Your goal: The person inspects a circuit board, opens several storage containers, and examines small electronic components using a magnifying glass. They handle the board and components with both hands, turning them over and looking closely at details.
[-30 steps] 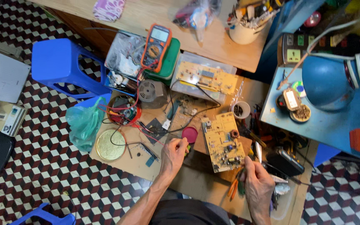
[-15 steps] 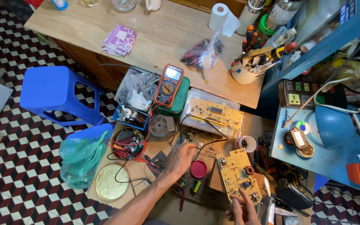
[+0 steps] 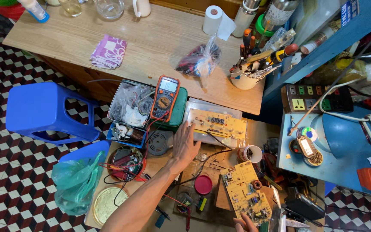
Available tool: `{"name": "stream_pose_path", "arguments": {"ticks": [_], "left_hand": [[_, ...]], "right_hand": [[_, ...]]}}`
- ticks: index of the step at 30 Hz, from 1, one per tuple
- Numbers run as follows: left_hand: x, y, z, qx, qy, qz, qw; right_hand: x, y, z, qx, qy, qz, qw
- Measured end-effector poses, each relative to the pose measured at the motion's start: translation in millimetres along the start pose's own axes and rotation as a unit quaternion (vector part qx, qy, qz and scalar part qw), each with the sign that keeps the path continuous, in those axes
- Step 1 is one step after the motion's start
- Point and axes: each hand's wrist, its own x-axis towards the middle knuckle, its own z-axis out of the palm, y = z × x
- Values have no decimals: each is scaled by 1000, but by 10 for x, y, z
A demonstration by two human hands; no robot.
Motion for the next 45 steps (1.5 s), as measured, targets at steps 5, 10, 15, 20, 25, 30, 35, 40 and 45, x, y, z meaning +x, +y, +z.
{"name": "stream_pose_path", "arguments": {"ticks": [5,10,15,20,25,30,35,40,45], "left_hand": [[-240,-168,175,-62,56,-38,996],[-262,-202,363,-129,30,-171,976],[-131,-264,383,-160,18,-213,964],[-71,-334,408,-168,-11,-231,958],[22,-336,442,-175,10,-170,970],[-8,-182,89,-142,16,-141,980],[171,-239,-575,17,228,24,973],[818,-596,-971,48,135,-100,985],[900,-852,-809,21,40,-177,983]], "right_hand": [[-219,-359,190,37,116,-130,984],[-530,-995,95,-26,82,-147,985],[-492,-1195,106,-24,80,-164,983],[-157,-911,51,-57,51,-125,989],[64,-685,71,-43,52,-123,990],[115,-683,183,-25,80,-121,989],[58,-713,243,-17,85,-152,985],[-15,-790,315,-20,77,-143,986],[-77,-726,289,-18,81,-135,987]]}}
